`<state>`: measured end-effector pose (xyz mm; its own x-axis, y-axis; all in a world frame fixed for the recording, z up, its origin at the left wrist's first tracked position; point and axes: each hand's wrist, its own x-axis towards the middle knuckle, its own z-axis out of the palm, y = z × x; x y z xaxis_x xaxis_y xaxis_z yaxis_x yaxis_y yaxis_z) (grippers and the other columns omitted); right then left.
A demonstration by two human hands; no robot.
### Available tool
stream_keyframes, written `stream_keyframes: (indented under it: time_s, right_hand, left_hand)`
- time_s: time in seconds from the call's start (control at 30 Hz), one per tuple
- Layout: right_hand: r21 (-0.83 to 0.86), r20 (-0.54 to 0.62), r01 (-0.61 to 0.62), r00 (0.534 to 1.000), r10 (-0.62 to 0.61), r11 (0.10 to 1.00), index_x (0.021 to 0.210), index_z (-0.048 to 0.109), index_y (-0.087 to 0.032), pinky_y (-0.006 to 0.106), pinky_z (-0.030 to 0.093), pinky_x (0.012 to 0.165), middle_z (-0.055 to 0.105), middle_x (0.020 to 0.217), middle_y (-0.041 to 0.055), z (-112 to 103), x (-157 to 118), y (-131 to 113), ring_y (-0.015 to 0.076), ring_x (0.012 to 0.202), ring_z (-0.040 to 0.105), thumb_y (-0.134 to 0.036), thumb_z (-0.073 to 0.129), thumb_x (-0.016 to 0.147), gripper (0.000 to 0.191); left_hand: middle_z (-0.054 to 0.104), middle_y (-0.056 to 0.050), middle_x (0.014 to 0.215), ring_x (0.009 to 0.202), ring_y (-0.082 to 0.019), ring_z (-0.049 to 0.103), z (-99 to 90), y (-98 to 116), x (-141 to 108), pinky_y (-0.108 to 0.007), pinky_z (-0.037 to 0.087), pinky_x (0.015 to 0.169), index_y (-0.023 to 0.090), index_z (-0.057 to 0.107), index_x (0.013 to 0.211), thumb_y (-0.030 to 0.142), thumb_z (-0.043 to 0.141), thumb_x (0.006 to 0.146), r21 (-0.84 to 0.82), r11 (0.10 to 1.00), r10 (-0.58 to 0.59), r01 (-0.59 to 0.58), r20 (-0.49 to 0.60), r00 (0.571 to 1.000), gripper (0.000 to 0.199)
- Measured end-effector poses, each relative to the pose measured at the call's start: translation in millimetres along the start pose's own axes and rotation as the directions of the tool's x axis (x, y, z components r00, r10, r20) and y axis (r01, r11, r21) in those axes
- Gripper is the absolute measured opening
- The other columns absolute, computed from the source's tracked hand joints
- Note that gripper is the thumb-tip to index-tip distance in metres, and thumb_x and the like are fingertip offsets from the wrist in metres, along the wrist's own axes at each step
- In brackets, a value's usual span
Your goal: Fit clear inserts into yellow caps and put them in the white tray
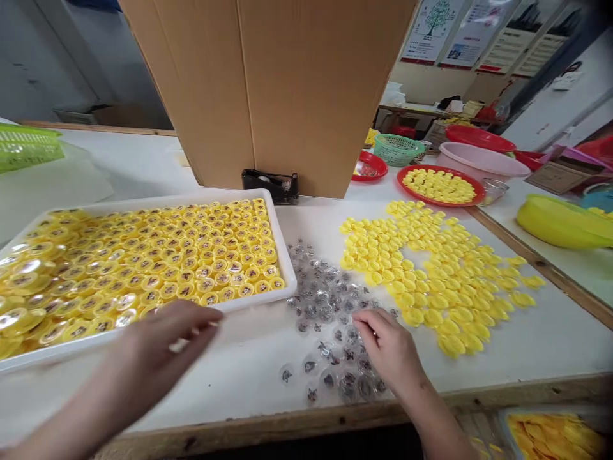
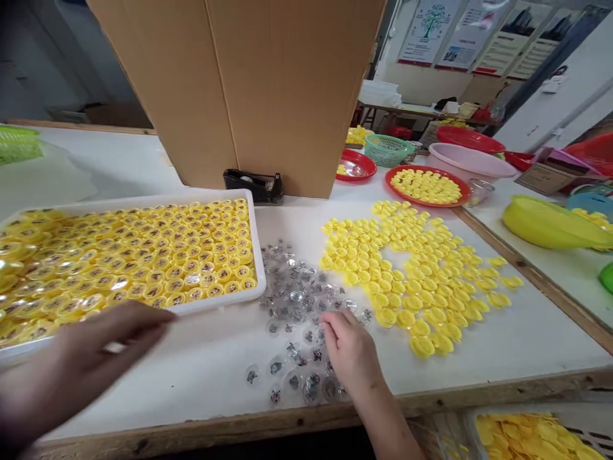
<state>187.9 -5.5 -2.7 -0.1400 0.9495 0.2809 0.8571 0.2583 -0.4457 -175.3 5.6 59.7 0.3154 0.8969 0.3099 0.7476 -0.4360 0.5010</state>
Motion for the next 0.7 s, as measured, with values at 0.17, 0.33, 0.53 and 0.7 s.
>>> stream_keyframes:
  time_s: [0.17,0.33,0.53,0.7]
  right_hand:
    - [-0.049,0.127,0.033,0.992,-0.027,0.998,0.097,0.061,-0.018,0.034,0.046,0.060,0.054,0.087,0.0061,21.5,23.4,-22.8,0.0239,0.075,0.056,-0.012,0.061,0.081,0.018]
    - [-0.008,0.149,0.012,0.989,-0.010,1.000,0.085,0.062,-0.018,0.034,0.046,0.068,0.052,0.086,0.0058,29.8,27.2,-22.3,0.0241,0.080,0.056,-0.008,0.061,0.080,0.011]
    - [0.152,0.096,-0.042,0.995,0.028,0.988,0.074,0.058,-0.020,0.028,0.045,0.069,0.054,0.083,0.0013,18.9,12.5,-13.9,0.0176,0.076,0.057,-0.006,0.060,0.080,0.015]
    - [0.273,-0.006,-0.102,0.994,0.108,0.957,0.083,0.057,-0.020,0.029,0.046,0.067,0.059,0.081,0.0026,5.8,-12.1,-5.7,0.0186,0.076,0.058,-0.007,0.051,0.083,0.014]
  left_hand:
    - [0.066,-0.003,0.075,0.070,-0.015,0.062,88.6,59.9,20.2,-0.023,0.048,0.061,0.020,0.066,0.086,0.018,0.048,0.085,-0.166,0.982,0.129,-0.085,0.270,0.954,0.018]
    - [0.067,-0.005,0.079,0.075,-0.017,0.062,108.4,67.2,36.0,-0.025,0.047,0.066,0.018,0.067,0.086,0.016,0.050,0.082,-0.211,0.977,0.094,-0.022,0.334,0.938,0.017]
    - [0.068,-0.001,0.080,0.075,-0.014,0.061,122.5,97.3,95.0,-0.023,0.045,0.066,0.019,0.066,0.082,0.016,0.050,0.081,-0.185,0.980,0.139,-0.079,0.340,0.930,0.016]
    - [0.067,-0.004,0.093,0.085,-0.019,0.062,173.7,133.3,160.7,-0.028,0.048,0.075,0.020,0.064,0.097,0.023,0.055,0.077,-0.032,0.987,0.158,-0.158,0.365,0.917,0.022]
